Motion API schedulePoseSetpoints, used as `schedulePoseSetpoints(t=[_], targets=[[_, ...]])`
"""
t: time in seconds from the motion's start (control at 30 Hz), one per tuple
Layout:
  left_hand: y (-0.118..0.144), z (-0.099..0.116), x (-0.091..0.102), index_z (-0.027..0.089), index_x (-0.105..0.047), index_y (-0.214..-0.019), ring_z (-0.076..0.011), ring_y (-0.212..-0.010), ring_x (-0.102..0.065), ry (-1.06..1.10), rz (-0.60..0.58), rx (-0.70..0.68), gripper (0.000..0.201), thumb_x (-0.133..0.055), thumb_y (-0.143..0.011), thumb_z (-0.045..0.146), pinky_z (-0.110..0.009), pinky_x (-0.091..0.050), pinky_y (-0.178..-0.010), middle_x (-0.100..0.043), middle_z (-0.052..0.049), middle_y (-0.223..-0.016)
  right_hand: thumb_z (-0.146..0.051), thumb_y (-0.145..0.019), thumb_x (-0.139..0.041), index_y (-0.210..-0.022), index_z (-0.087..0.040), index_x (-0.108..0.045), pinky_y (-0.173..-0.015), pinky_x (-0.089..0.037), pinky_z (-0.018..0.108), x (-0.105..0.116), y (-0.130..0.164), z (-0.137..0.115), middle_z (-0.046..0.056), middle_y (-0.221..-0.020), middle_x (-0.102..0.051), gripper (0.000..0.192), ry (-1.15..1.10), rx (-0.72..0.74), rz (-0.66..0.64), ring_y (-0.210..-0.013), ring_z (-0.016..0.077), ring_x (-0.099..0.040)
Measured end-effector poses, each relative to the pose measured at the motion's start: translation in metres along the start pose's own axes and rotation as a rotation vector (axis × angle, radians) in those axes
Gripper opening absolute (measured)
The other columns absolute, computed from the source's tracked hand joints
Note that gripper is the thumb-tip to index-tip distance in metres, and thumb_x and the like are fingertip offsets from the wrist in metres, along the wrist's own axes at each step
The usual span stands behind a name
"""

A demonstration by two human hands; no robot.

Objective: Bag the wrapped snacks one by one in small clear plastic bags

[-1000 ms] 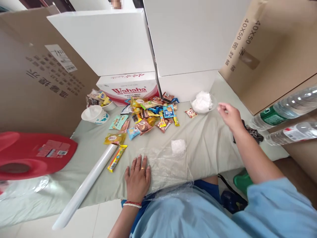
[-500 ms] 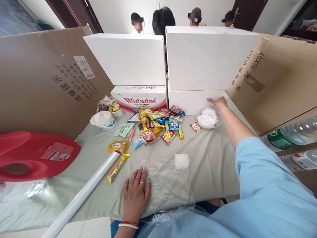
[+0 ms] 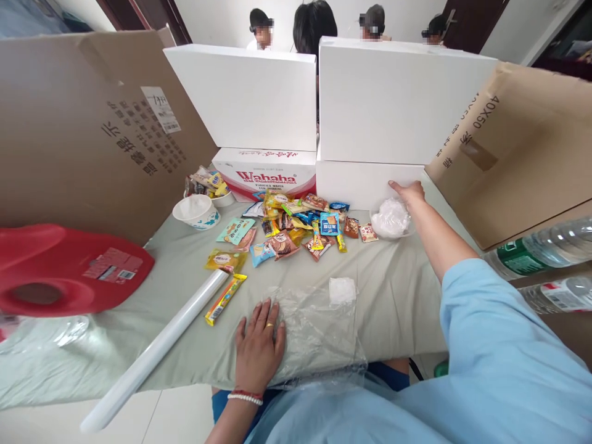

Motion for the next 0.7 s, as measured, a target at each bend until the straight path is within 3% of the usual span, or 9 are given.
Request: schedulePoseSetpoints(t=[0.1, 0.2, 0.23, 0.3, 0.4, 0.47, 0.53, 0.63, 0.7], targets=[[-0.001, 0.004, 0.004, 0.019, -0.055, -0.148, -0.0305, -0.147, -0.045, 0.004, -0.043, 0.034, 0.051, -0.035, -0.105, 0.038, -0.057, -0.031, -0.119, -0.05, -0.011, -0.158, -0.049, -0.08, -0.077, -0.132, -0.015, -0.053, -0.113, -0.039, 0.058, 0.011, 0.03, -0.012, 0.021, -0.139, -0.056, 0.067, -0.003, 0.061, 0.122, -0.139, 0.0376, -0.043], [-0.001, 0.007, 0.007, 0.021, -0.05, -0.152, -0.0302, -0.149, -0.042, 0.035, -0.084, 0.059, 0.052, -0.035, -0.105, 0.04, -0.059, -0.028, -0.121, -0.046, -0.01, -0.161, -0.038, -0.097, -0.054, -0.125, -0.02, -0.059, -0.111, -0.041, 0.054, 0.018, 0.117, -0.024, 0.015, -0.134, -0.06, 0.034, -0.113, 0.449, 0.181, -0.135, 0.0305, -0.049], [-0.001, 0.007, 0.007, 0.022, -0.049, -0.153, -0.0302, -0.15, -0.041, 0.046, -0.092, 0.065, 0.053, -0.036, -0.105, 0.04, -0.059, -0.027, -0.121, -0.045, -0.01, -0.162, -0.037, -0.098, -0.05, -0.117, -0.021, -0.063, -0.109, -0.045, 0.051, 0.019, 0.154, -0.024, 0.012, -0.124, -0.066, 0.028, -0.156, 0.616, 0.098, -0.126, 0.0285, -0.056], [-0.001, 0.006, 0.007, 0.022, -0.048, -0.154, -0.0302, -0.15, -0.04, 0.065, -0.099, 0.074, 0.054, -0.036, -0.105, 0.041, -0.06, -0.025, -0.123, -0.043, -0.01, -0.163, -0.039, -0.098, -0.053, -0.103, -0.024, -0.069, -0.104, -0.05, 0.045, 0.018, 0.226, -0.015, 0.007, -0.108, -0.073, 0.023, -0.166, 0.895, -0.209, -0.11, 0.0259, -0.065], [0.0, 0.005, 0.005, 0.022, -0.047, -0.154, -0.0296, -0.152, -0.037, 0.088, -0.09, 0.077, 0.055, -0.036, -0.105, 0.043, -0.06, -0.02, -0.125, -0.041, -0.01, -0.164, -0.037, -0.099, -0.05, -0.102, -0.028, -0.073, -0.103, -0.051, 0.046, 0.016, 0.283, 0.003, 0.006, -0.104, -0.075, 0.025, -0.078, 0.994, -0.31, -0.108, 0.0275, -0.067], [0.001, 0.004, 0.004, 0.022, -0.047, -0.154, -0.0294, -0.153, -0.036, 0.102, -0.081, 0.073, 0.055, -0.035, -0.105, 0.043, -0.059, -0.018, -0.125, -0.04, -0.01, -0.164, -0.036, -0.101, -0.045, -0.115, -0.03, -0.072, -0.109, -0.048, 0.048, 0.013, 0.282, 0.003, 0.008, -0.115, -0.073, 0.031, 0.008, 0.979, -0.252, -0.118, 0.0287, -0.063], [0.002, 0.003, 0.002, 0.023, -0.047, -0.154, -0.0295, -0.153, -0.035, 0.117, -0.069, 0.068, 0.054, -0.036, -0.105, 0.043, -0.059, -0.018, -0.126, -0.041, -0.01, -0.164, -0.034, -0.101, -0.044, -0.134, -0.029, -0.064, -0.119, -0.038, 0.049, 0.009, 0.26, -0.012, 0.009, -0.136, -0.065, 0.039, 0.091, 0.992, -0.191, -0.134, 0.0292, -0.053], [0.003, 0.003, 0.002, 0.024, -0.048, -0.154, -0.0299, -0.153, -0.036, 0.127, -0.056, 0.053, 0.053, -0.037, -0.105, 0.042, -0.059, -0.017, -0.126, -0.042, -0.01, -0.163, -0.034, -0.097, -0.052, -0.154, -0.025, -0.044, -0.127, -0.02, 0.054, 0.0, 0.21, -0.051, 0.009, -0.164, -0.035, 0.058, 0.18, 1.003, -0.117, -0.154, 0.0321, -0.027], [0.004, 0.003, 0.002, 0.024, -0.049, -0.153, -0.0297, -0.152, -0.037, 0.12, -0.051, 0.044, 0.053, -0.037, -0.105, 0.041, -0.058, -0.017, -0.126, -0.043, -0.01, -0.163, -0.035, -0.095, -0.058, -0.16, -0.024, -0.035, -0.128, -0.012, 0.057, -0.007, 0.177, -0.08, 0.007, -0.172, -0.015, 0.07, 0.21, 0.969, -0.088, -0.158, 0.0342, -0.01]])
Point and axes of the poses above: each hand's wrist, its own y-axis away from the middle knuckle, its own x-axis out of the back of the hand, z = x × y, the point moved 2 cm from there along -y, towards the middle knuckle
